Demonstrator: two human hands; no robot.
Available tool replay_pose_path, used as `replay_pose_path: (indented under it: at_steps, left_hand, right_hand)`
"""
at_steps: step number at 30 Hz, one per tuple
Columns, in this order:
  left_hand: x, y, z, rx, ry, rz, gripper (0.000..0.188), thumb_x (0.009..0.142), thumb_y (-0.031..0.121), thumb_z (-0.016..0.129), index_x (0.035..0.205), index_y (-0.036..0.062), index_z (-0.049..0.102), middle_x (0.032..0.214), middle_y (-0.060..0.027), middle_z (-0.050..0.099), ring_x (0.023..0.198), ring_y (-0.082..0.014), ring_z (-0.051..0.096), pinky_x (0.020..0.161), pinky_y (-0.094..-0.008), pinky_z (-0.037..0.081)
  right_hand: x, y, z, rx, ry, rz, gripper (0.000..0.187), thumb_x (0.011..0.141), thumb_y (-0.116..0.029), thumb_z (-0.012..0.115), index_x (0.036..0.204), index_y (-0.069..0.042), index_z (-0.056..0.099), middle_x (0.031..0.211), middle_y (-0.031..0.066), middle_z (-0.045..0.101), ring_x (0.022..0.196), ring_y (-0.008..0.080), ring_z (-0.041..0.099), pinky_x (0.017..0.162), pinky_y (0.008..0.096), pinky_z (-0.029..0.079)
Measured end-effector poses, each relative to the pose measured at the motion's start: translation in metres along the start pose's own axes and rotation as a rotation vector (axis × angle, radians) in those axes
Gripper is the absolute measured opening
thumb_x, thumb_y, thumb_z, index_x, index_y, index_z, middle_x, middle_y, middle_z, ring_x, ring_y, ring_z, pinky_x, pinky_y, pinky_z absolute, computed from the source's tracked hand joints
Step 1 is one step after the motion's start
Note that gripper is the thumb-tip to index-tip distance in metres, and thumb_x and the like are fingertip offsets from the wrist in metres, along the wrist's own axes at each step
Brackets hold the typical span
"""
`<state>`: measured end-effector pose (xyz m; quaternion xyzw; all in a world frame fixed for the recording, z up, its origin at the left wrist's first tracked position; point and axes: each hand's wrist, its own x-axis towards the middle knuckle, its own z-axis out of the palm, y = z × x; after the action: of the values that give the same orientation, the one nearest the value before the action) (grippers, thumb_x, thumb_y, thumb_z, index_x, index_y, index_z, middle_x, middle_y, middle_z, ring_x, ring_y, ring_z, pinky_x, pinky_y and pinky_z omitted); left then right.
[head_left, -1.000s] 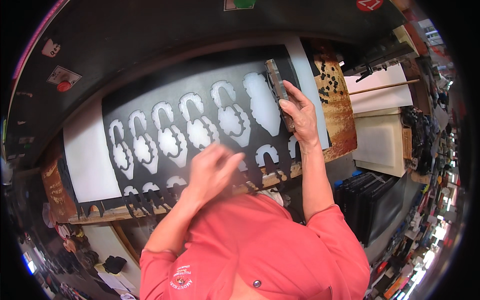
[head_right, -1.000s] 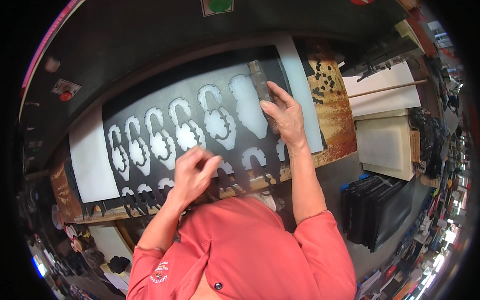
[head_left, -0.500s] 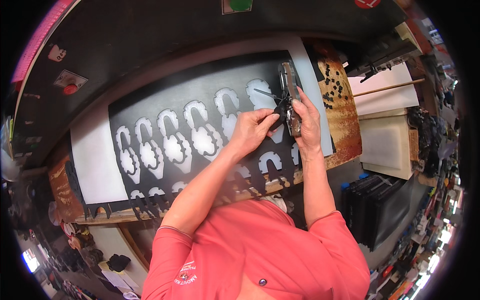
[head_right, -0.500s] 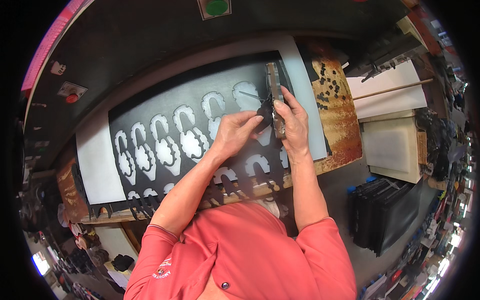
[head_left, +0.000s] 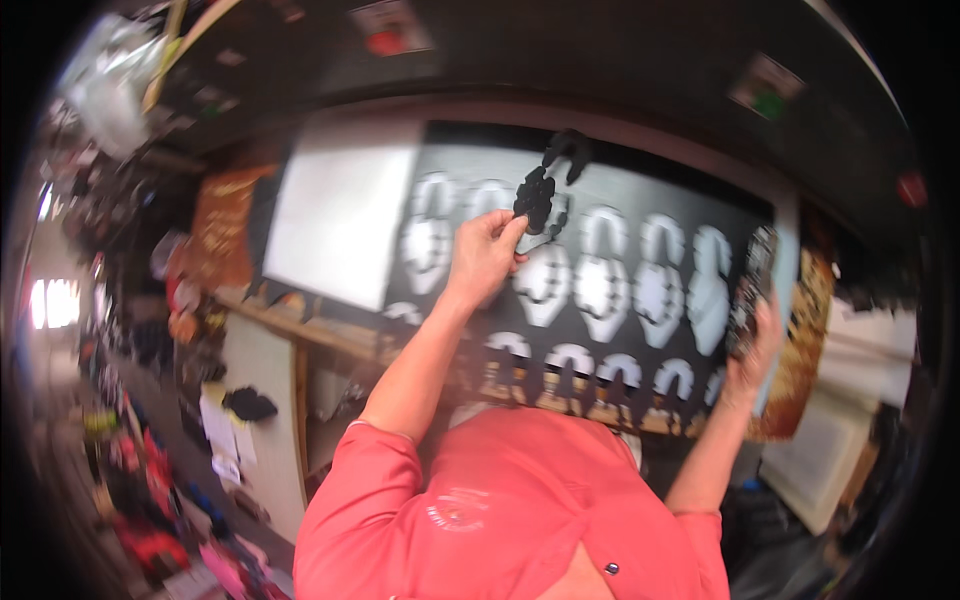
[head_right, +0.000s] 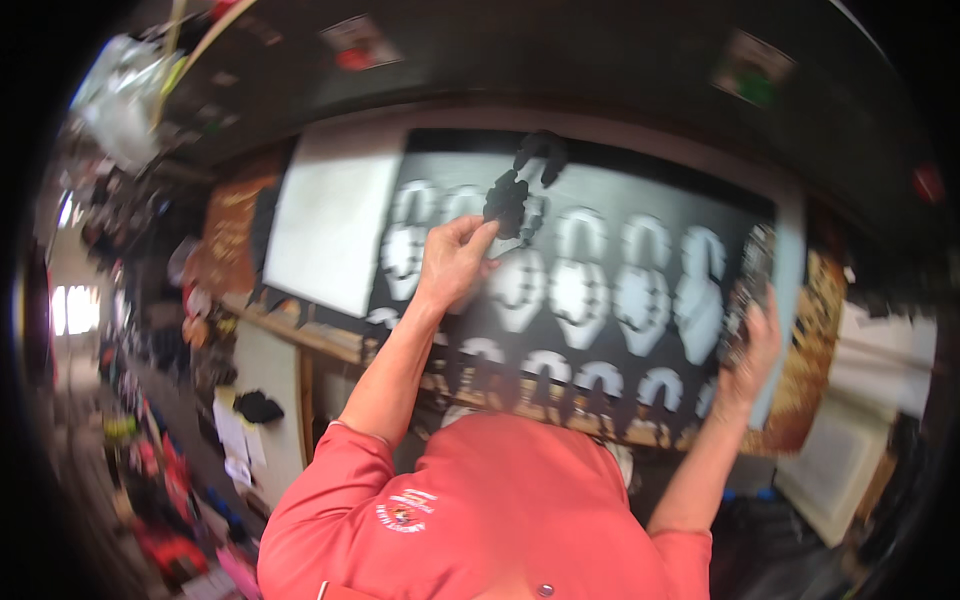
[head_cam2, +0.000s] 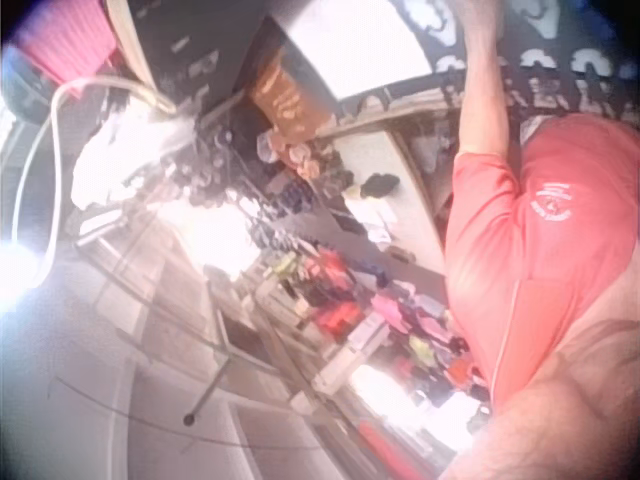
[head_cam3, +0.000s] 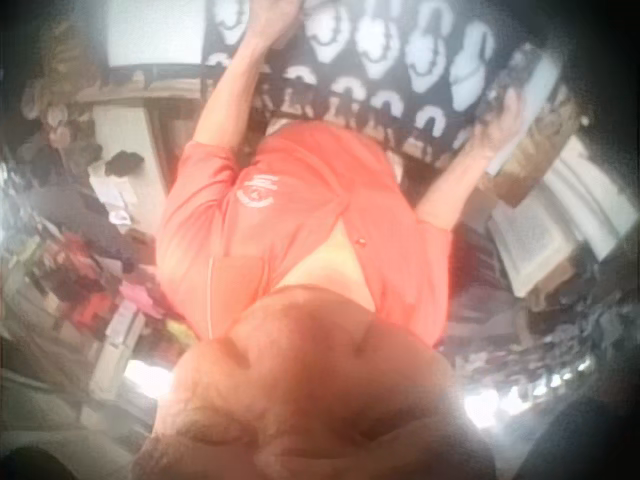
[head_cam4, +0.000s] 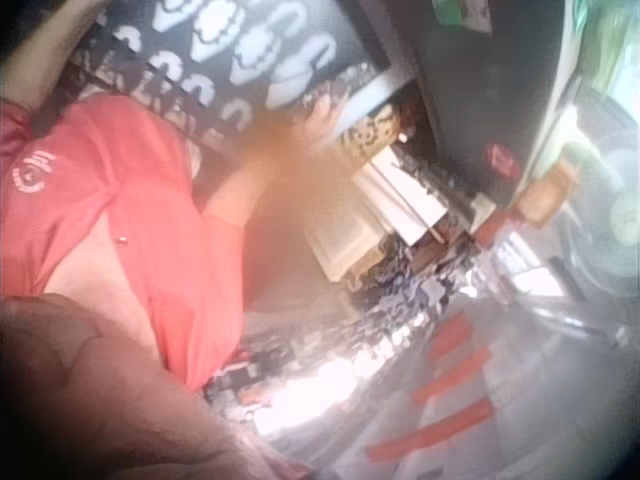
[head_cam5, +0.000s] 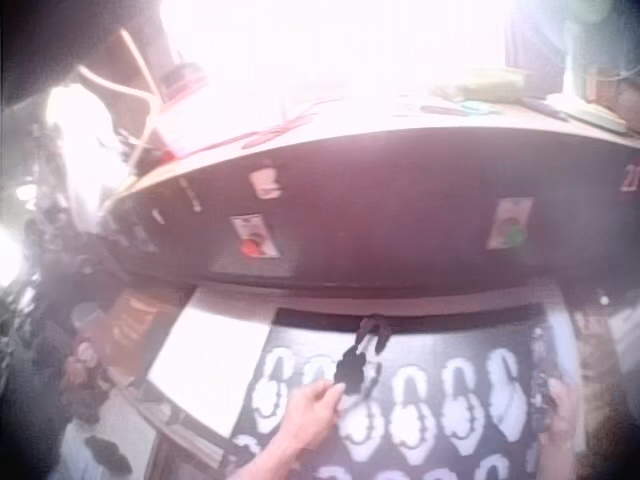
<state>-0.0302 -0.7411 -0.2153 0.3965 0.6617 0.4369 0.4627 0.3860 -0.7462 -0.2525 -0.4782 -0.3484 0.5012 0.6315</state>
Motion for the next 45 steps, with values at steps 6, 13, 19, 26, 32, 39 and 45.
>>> replay_pose_path:
  at_steps: [6,13,19,26,32,39,45]
  left_hand:
    - [0.041,-0.037,-0.187,0.173,0.532,0.137,0.03,0.103,0.021,0.071,0.113,-0.0063,0.077,0.082,-0.0052,0.075,0.059,-0.0096,0.066,0.054,-0.0254,0.053]
    - [0.05,-0.073,-0.376,0.375,0.991,0.0,0.035,0.102,0.022,0.07,0.117,-0.008,0.078,0.087,-0.0165,0.08,0.063,-0.0197,0.077,0.058,-0.0329,0.06]
    - [0.055,-0.098,-0.432,0.349,1.079,-0.117,0.034,0.102,0.023,0.069,0.107,-0.0087,0.079,0.081,-0.0164,0.078,0.061,-0.0208,0.077,0.057,-0.0332,0.06]
    - [0.045,-0.109,-0.455,1.168,1.063,-0.096,0.064,0.099,0.063,0.06,0.123,0.0058,0.078,0.117,-0.0248,0.077,0.108,-0.0459,0.073,0.095,-0.0566,0.057]
    - [0.048,-0.096,-0.312,0.757,0.722,0.251,0.049,0.106,0.034,0.069,0.139,-0.002,0.068,0.136,-0.0198,0.07,0.12,-0.0298,0.068,0.103,-0.0394,0.053]
    - [0.026,-0.042,-0.044,0.754,0.299,0.722,0.036,0.101,0.014,0.074,0.134,0.0032,0.069,0.136,-0.0161,0.067,0.128,-0.0324,0.061,0.114,-0.0422,0.045]
    - [0.025,-0.035,-0.023,0.949,0.339,0.755,0.036,0.098,0.013,0.073,0.134,0.0067,0.07,0.137,-0.0158,0.065,0.132,-0.0358,0.056,0.114,-0.0457,0.043]
  right_hand:
    - [0.008,0.009,-0.016,-0.06,-0.04,-0.005,0.058,0.105,-0.014,0.065,0.157,0.006,0.049,0.134,0.0104,0.069,0.117,0.0164,0.066,0.105,0.0316,0.051]
    - [0.007,0.01,-0.016,-0.126,-0.042,-0.007,0.058,0.104,-0.013,0.067,0.158,0.002,0.049,0.137,0.0111,0.067,0.117,0.0189,0.066,0.106,0.0325,0.05]
    - [0.006,0.012,-0.003,-0.239,0.027,-0.049,0.059,0.102,-0.013,0.068,0.156,0.002,0.051,0.143,0.0121,0.063,0.124,0.0199,0.062,0.11,0.0344,0.047]
    - [-0.008,0.007,0.017,-0.358,0.062,-0.089,0.072,0.088,-0.013,0.078,0.153,0.005,0.054,0.142,0.0143,0.063,0.128,0.0218,0.061,0.112,0.0341,0.045]
    - [-0.011,-0.006,0.028,-0.049,-0.008,-0.026,0.07,0.088,0.0,0.082,0.151,0.008,0.052,0.143,0.0145,0.062,0.127,0.0204,0.062,0.109,0.0317,0.05]
    - [-0.005,-0.05,-0.002,-0.917,-0.132,-0.361,0.073,0.074,-0.017,0.088,0.142,-0.001,0.065,0.145,0.0224,0.062,0.134,0.0358,0.062,0.116,0.0406,0.048]
    - [0.004,-0.037,-0.017,-1.302,-0.277,-0.541,0.072,0.076,-0.02,0.081,0.141,0.004,0.062,0.14,0.0255,0.062,0.126,0.0422,0.06,0.109,0.0492,0.049]
